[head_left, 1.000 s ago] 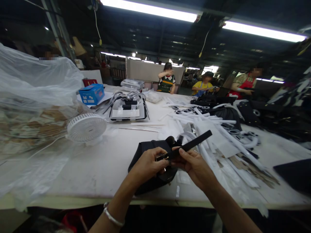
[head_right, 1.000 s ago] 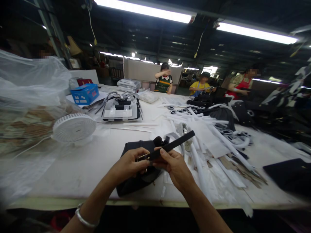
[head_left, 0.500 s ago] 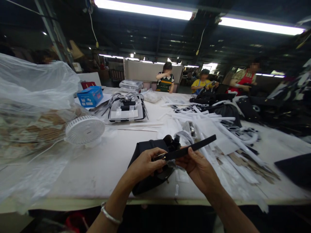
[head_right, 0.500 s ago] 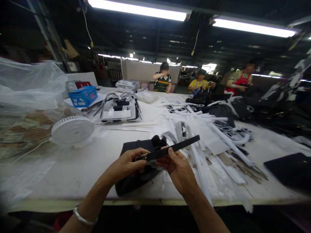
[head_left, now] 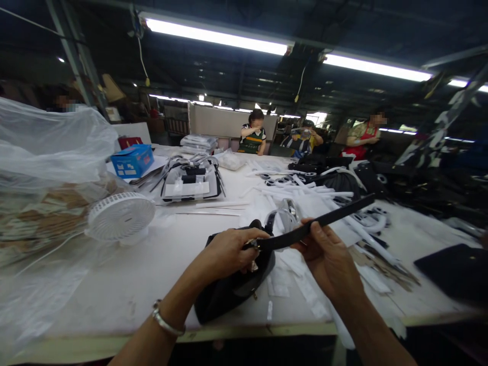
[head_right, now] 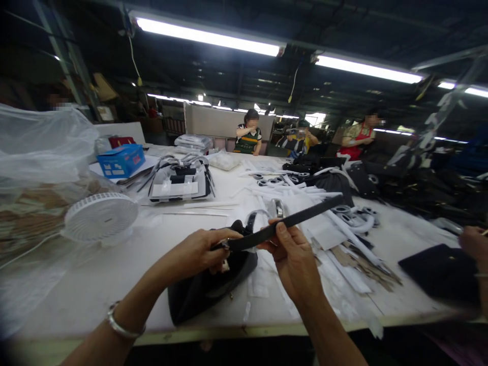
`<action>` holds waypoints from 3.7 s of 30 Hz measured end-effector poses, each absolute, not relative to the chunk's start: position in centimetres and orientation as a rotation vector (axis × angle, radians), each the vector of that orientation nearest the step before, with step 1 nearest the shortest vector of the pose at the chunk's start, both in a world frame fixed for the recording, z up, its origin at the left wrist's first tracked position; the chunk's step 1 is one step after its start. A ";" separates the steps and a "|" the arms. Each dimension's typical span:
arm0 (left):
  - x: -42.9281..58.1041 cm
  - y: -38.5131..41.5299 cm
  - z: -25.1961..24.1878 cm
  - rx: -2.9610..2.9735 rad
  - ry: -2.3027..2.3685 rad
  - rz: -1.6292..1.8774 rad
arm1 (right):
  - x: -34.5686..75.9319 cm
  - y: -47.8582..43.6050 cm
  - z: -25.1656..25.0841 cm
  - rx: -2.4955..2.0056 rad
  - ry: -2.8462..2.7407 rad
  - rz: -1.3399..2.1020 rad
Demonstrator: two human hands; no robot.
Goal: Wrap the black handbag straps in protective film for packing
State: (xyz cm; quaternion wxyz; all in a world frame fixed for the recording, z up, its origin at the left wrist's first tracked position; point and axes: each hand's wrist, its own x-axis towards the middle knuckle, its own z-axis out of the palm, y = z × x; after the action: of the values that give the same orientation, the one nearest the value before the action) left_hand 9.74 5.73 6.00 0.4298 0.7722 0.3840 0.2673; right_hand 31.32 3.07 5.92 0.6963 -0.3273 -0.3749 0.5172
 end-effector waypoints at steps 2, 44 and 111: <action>10.2 6.2 5.7 1.841 0.916 0.654 | 30.7 2.8 5.5 -0.773 -0.920 1.217; 8.5 7.7 3.1 1.510 0.888 0.600 | 34.5 4.7 3.9 -0.802 -0.611 1.225; 7.1 4.6 2.8 1.735 1.051 0.921 | 23.4 3.3 1.4 -1.122 -1.187 0.974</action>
State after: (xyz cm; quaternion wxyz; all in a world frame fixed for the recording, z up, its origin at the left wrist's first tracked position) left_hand 7.06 4.61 2.80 0.4413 0.6988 0.4234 0.3712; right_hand 23.36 3.30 1.40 0.5808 -0.4803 -0.5081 0.4169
